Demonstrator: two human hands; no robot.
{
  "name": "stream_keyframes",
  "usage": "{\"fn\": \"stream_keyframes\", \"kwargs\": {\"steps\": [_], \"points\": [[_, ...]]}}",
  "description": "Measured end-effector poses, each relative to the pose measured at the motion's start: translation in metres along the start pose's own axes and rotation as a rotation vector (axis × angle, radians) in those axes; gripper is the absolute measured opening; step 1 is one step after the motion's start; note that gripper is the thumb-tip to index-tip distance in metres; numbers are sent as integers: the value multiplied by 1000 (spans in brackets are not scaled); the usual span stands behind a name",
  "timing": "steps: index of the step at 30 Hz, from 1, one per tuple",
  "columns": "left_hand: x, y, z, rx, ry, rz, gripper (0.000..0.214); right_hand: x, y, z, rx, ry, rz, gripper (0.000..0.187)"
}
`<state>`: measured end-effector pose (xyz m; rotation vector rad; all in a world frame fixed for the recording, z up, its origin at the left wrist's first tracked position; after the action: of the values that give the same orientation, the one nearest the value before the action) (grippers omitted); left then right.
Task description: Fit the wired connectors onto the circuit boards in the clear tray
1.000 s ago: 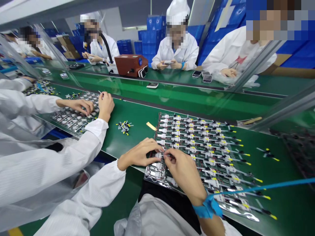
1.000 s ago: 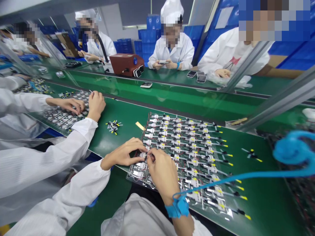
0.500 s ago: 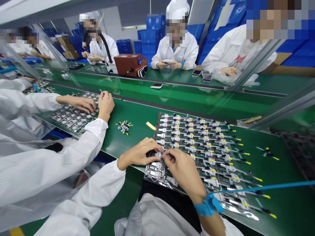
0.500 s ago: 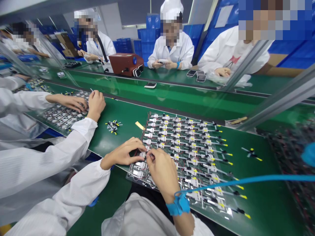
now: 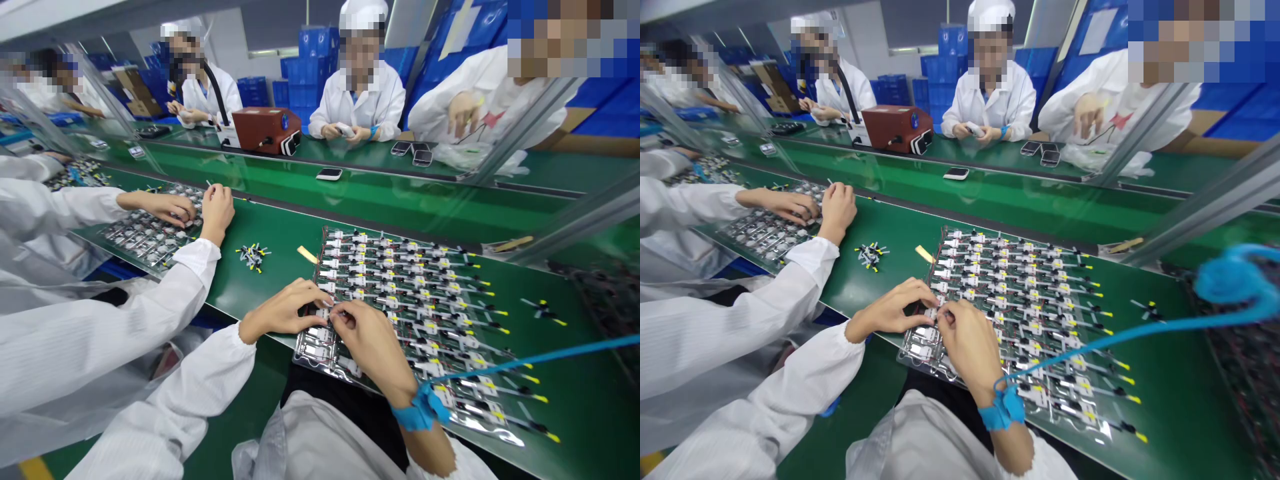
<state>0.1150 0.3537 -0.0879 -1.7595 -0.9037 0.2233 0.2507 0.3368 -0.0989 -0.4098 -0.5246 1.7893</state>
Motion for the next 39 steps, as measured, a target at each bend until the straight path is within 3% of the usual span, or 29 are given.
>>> {"fn": "stream_keyframes", "kwargs": {"steps": [12,16,20,23,25,27,30,33,39], "points": [[0,1,1,-15,-3,11,37,2,0,7,-87,-32,23,24],[-3,2,1,9,-42,16,42,-5,-21,7,-153,-29,-83,36],[-9,-1,-1,-1,-97,-30,51,-17,-49,-9,-166,18,-195,42],[-15,-17,2,-1,-143,-117,46,-26,-65,-26,-125,21,-271,46],[-21,-42,14,140,-222,-233,28,-30,-69,-36,-96,35,-301,47],[-29,-73,36,377,-393,-347,23,-32,-69,-43,-58,36,-313,48],[-37,-104,75,651,-706,-298,25,-32,-67,-44,-14,27,-313,49],[-36,-110,99,719,-826,-174,21,-33,-67,-40,25,18,-308,49],[-27,-102,104,751,-817,-102,29,-38,-76,-41,95,32,-344,53]]}}
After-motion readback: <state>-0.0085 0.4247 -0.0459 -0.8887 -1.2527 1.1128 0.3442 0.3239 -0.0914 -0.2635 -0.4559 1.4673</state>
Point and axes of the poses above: each hand's wrist, its own x-axis towards the middle knuckle, its own y-axis out of the palm, z = x × y, the point moved 8 cm from there along x, towards the middle knuckle, and after that the axes turned 11 degrees about x, right-handed, at the moved point
